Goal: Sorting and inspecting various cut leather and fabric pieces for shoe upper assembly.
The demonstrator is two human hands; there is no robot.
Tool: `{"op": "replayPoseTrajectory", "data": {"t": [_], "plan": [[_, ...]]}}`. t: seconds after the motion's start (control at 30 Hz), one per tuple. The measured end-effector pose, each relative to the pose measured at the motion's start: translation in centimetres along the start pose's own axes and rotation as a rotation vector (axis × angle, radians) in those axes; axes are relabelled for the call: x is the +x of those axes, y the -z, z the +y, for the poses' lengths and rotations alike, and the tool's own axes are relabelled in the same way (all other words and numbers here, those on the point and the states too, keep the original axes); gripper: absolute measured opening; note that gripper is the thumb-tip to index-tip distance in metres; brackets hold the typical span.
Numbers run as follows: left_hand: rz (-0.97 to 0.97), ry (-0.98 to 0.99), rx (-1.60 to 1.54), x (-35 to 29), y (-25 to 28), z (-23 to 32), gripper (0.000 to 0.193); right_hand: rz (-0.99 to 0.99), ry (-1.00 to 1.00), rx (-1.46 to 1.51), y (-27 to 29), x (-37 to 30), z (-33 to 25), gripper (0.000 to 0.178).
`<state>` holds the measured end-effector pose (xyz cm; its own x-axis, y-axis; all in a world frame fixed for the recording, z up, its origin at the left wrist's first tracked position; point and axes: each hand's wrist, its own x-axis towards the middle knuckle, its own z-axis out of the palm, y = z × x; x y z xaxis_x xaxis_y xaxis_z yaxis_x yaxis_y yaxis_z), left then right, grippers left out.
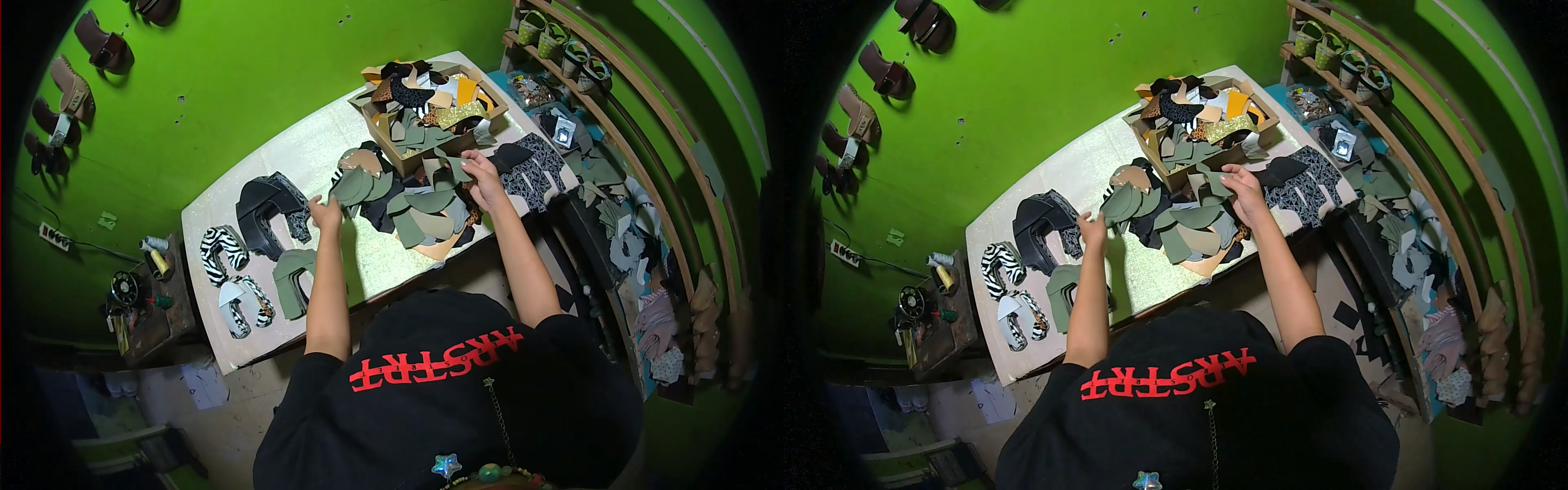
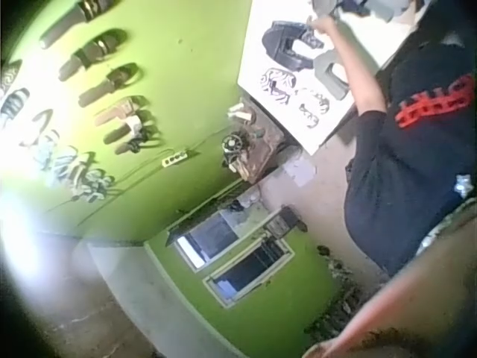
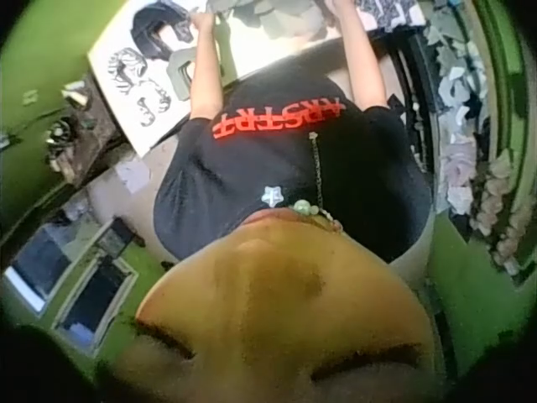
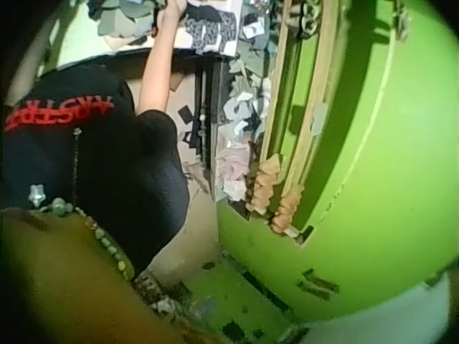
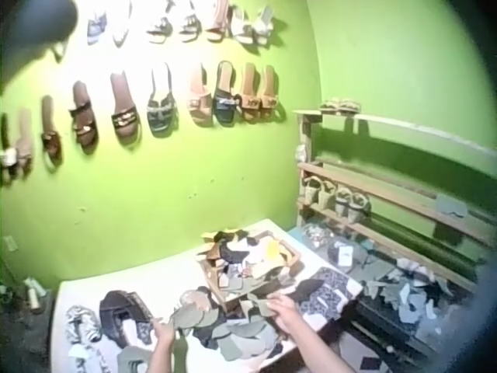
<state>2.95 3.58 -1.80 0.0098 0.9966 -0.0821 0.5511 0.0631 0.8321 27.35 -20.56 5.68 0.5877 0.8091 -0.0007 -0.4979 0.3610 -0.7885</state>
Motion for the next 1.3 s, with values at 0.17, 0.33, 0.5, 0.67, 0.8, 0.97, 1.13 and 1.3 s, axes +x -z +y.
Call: {"op": "replayPoseTrajectory", "data": {"t": [0.17,0.33,0.5,0.67,0.8,0.97,1.13,1.3], "plan": [[-0.114,0.137,0.195,-3.9,0.0,2.3,0.051,0.06,-0.005,0.025,0.3,-1.0,-0.1,0.022],[-0.124,-0.141,0.288,-8.5,-1.0,2.8,0.041,0.047,0.001,0.045,-0.1,-1.4,0.1,0.021],[-0.316,-0.615,0.185,-13.5,-3.2,4.5,0.041,0.087,-0.041,0.053,-0.5,-1.9,0.5,0.021],[-0.357,-0.662,0.21,-14.6,-4.3,6.0,0.051,0.097,-0.067,0.036,-0.6,-2.7,0.9,0.02],[-0.344,-0.721,0.258,-13.5,-5.0,4.9,0.035,0.102,-0.069,0.016,-0.4,-3.3,1.3,0.02],[-0.34,-0.686,0.063,-12.5,-4.8,5.2,0.022,0.15,-0.062,-0.002,0.4,-3.9,1.3,0.019],[-0.502,-0.26,-0.451,-8.6,-4.1,4.4,0.02,0.185,-0.04,0.004,0.9,-3.7,1.2,0.016],[-0.207,-0.207,-0.488,-4.9,-2.3,3.6,0.031,0.208,-0.036,0.01,0.6,-4.1,1.5,0.016]]}}
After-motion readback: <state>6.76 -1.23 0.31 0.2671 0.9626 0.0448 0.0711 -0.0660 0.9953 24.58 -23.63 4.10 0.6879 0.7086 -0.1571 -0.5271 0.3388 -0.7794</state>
